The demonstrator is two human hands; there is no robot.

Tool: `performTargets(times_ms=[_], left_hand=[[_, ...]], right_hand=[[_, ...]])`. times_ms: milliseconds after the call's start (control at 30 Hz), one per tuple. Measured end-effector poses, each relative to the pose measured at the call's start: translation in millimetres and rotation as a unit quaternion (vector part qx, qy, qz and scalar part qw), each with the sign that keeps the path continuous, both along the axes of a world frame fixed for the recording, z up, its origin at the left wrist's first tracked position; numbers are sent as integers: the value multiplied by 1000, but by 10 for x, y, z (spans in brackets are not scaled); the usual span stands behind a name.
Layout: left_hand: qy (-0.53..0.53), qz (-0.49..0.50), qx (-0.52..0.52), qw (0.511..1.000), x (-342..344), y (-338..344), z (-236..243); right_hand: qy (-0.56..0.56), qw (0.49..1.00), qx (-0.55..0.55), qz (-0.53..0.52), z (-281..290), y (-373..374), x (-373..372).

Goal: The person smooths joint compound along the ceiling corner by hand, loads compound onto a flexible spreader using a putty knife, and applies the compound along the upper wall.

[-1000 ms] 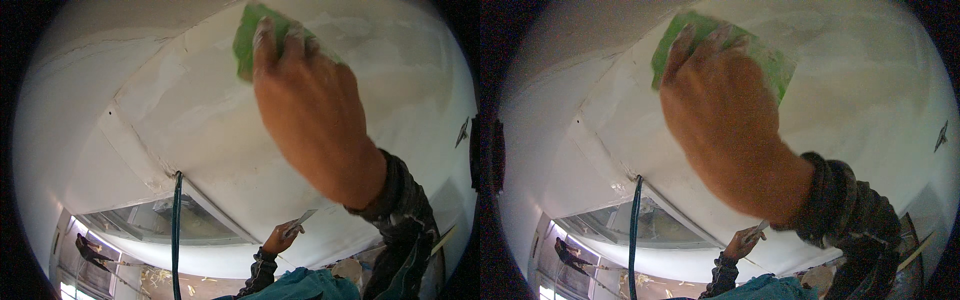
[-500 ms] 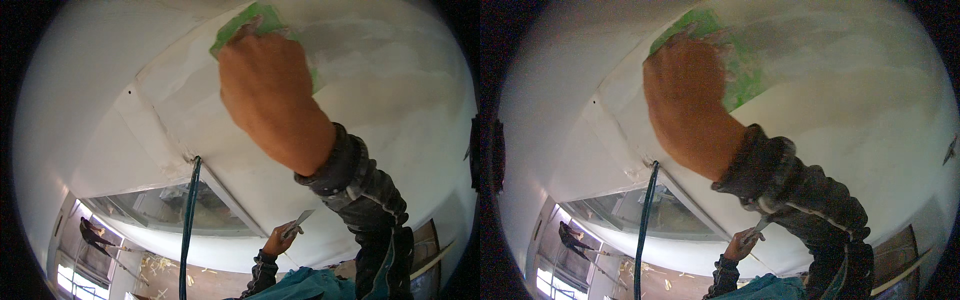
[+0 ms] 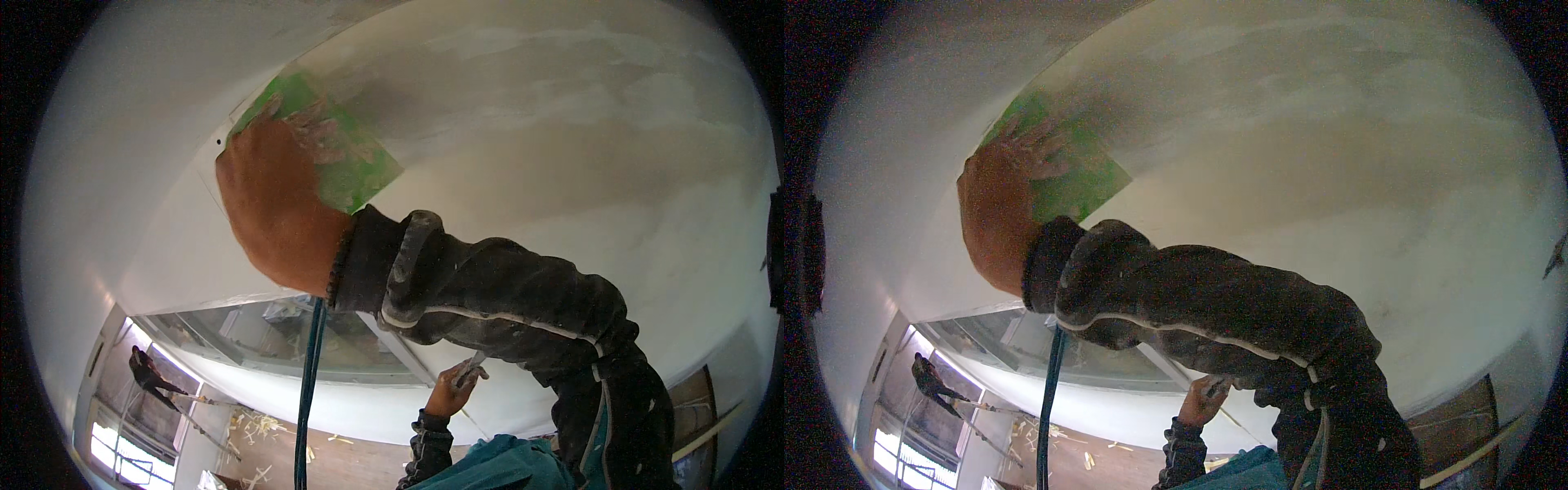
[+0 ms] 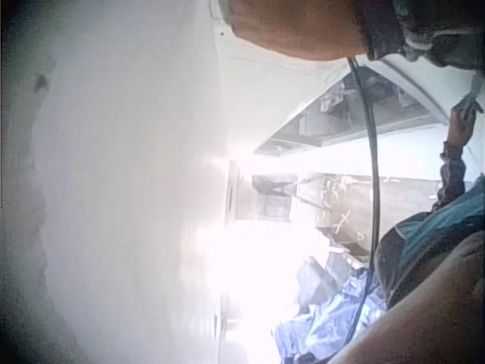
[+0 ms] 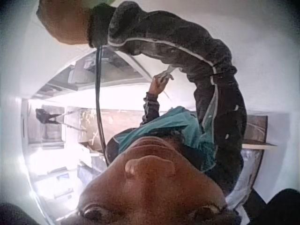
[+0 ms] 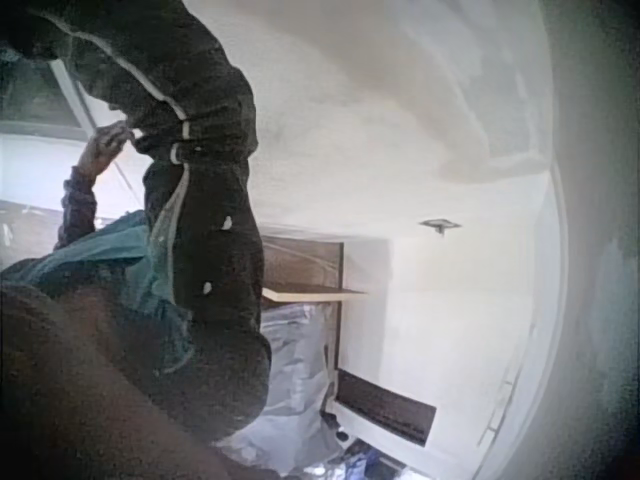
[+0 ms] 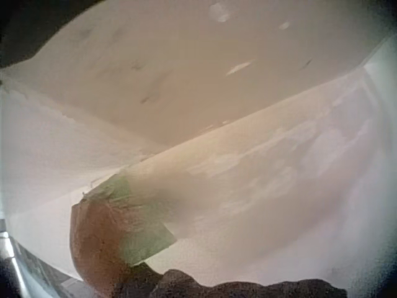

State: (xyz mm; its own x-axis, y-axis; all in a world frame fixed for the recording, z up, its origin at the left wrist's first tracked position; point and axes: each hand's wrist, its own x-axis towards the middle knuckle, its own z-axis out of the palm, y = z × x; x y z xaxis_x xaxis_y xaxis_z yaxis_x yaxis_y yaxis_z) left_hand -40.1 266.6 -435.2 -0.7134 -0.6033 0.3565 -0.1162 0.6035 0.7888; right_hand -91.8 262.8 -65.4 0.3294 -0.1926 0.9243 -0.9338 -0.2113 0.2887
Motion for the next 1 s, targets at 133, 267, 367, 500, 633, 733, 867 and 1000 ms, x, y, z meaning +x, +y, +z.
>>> performTargets(times_ms=[133,267,367,500,633,733,867,1000], left_hand=[[14,18,128,992,49,-70,-181],[186,-60,233,953,118,-22,-85],[247,-67,359,898,36,42,-119],[166,-41,369,914,-30,112,201],[185,-132,438,870,-177,190,392],[125,-189,442,868,-295,221,545],[98,-262,449,849,-498,150,444],[146,-182,483,844,-507,228,362]], right_hand=[[-12,994,51,95,-102,293,-264],[-95,956,161,228,-385,695,-966],[-273,884,141,352,-955,1057,-1656],[-554,725,153,380,-1921,1459,-2069],[-596,738,109,298,-2562,1819,-2161],[-453,876,116,118,-2925,2099,-2217],[-337,886,262,182,-2616,2195,-2058],[-241,905,286,205,-2638,2207,-2038]])
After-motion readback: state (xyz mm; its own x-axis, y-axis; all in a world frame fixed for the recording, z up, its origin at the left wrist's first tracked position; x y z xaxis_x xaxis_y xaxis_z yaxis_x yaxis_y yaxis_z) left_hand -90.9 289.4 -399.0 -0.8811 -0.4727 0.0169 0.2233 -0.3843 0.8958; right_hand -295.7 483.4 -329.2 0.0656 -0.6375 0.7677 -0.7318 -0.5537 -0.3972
